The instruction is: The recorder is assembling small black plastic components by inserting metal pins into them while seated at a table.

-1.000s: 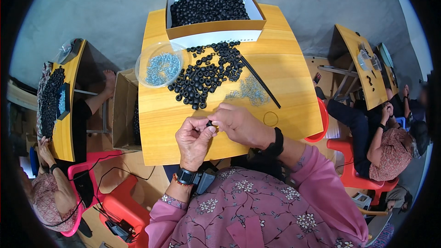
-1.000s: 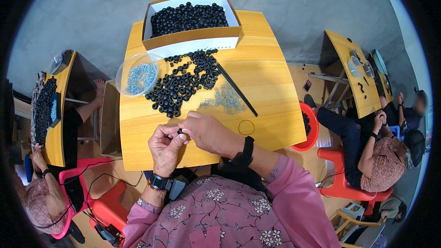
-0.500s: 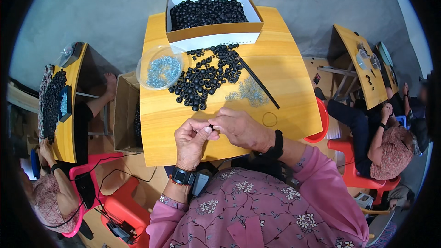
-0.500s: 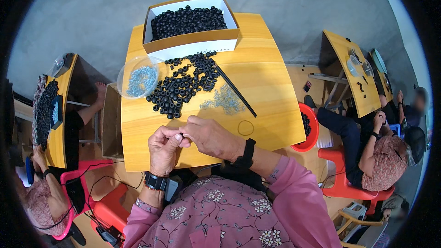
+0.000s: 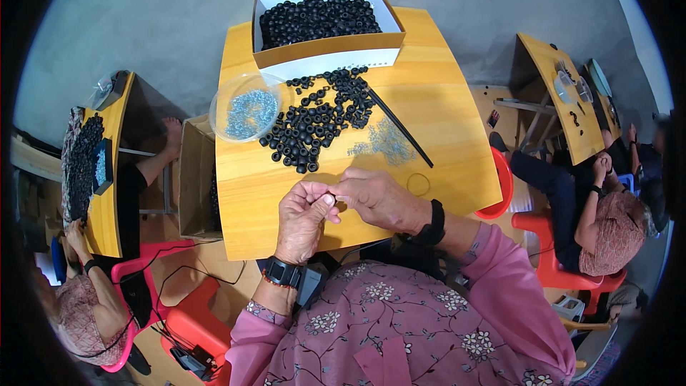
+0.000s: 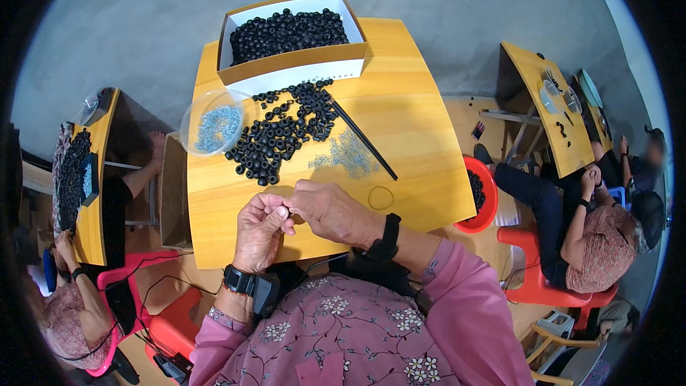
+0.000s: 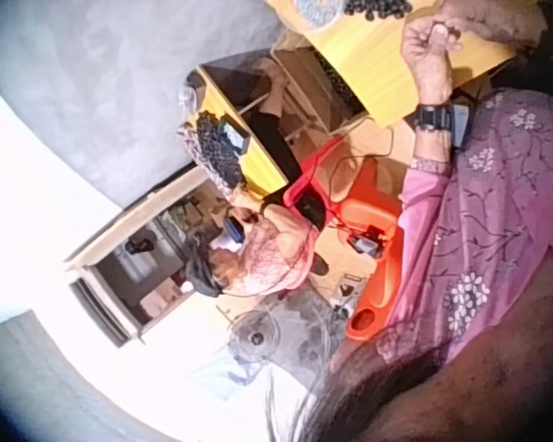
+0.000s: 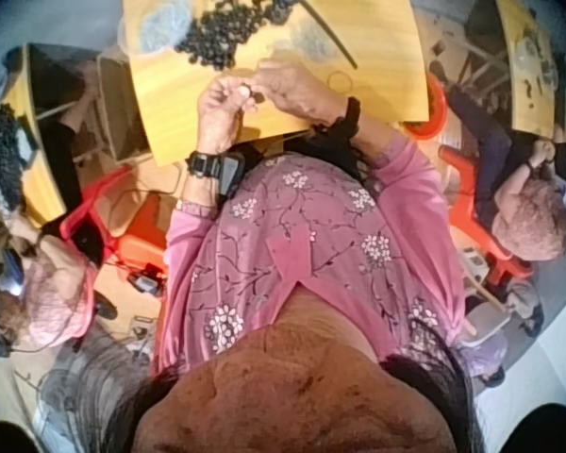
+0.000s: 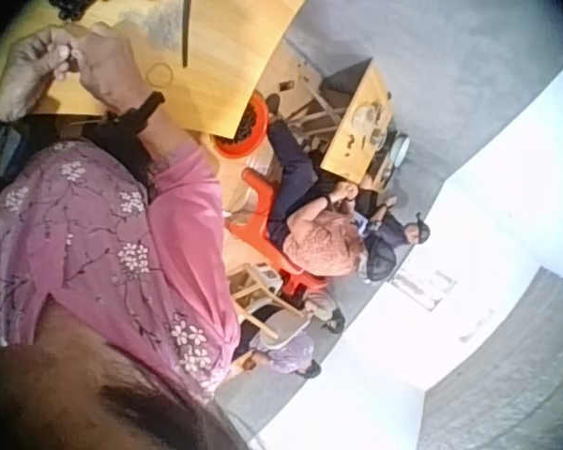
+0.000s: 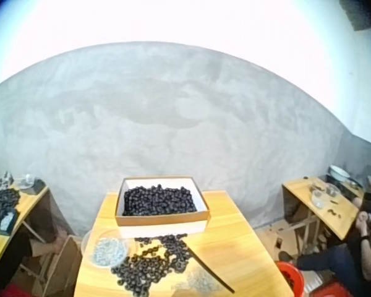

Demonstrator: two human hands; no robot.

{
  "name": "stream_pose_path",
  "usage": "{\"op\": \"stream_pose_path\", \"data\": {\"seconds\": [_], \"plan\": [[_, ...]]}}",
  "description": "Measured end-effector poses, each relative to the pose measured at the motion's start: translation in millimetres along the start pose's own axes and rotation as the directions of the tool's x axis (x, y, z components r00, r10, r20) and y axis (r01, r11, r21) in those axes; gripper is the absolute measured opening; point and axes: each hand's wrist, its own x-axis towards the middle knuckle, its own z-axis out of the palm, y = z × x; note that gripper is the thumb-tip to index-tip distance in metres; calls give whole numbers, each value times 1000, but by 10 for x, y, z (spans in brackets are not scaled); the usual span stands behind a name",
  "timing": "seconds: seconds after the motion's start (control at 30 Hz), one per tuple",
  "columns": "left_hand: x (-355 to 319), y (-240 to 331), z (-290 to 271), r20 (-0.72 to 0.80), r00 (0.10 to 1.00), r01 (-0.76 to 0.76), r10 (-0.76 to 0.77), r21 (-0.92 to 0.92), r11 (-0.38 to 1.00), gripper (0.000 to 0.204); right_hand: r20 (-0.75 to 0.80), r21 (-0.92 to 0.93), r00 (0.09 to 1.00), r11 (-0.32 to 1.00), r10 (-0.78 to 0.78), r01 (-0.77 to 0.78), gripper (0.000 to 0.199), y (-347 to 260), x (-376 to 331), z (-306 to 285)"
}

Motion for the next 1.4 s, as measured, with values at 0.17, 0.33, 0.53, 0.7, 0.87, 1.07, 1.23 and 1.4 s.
{"op": "stream_pose_path", "data": {"seconds": [0.17, 0.33, 0.53, 0.7, 0.87, 1.07, 1.23, 1.4], "plan": [[-6, -13, 29, 43, 999, 5, -5, -2, 1000, 6, 17, -16, 999, 999, -40, 41, 17, 34, -50, -49], [5, 20, 96, -13, 995, 93, -96, -129, 987, 8, -53, 46, 998, 998, -32, 34, 23, 48, -79, -5], [-9, -36, 94, 20, 999, 34, -32, -120, 992, 7, -79, 43, 997, 999, 5, -2, 25, 38, -105, 13], [-8, -49, 80, 25, 999, 24, -20, -136, 990, 6, -36, -17, 998, 999, 43, -44, 20, -43, -46, -30], [3, -74, 68, 31, 999, 15, -10, -144, 989, 7, -67, 20, 996, 998, 60, -59, 22, -31, -53, -3], [2, -81, 89, 30, 1000, -6, 10, -109, 994, 7, -76, -11, 996, 999, 51, -52, 22, -10, -73, 18], [-4, -61, 145, -42, 999, -23, 20, -66, 998, 10, -82, -45, 996, 998, 45, -49, 20, 15, -78, 30], [15, -64, 163, -41, 998, -51, 47, -105, 993, 15, -46, -3, 996, 997, 82, -82, 18, -30, -66, -4]]}}
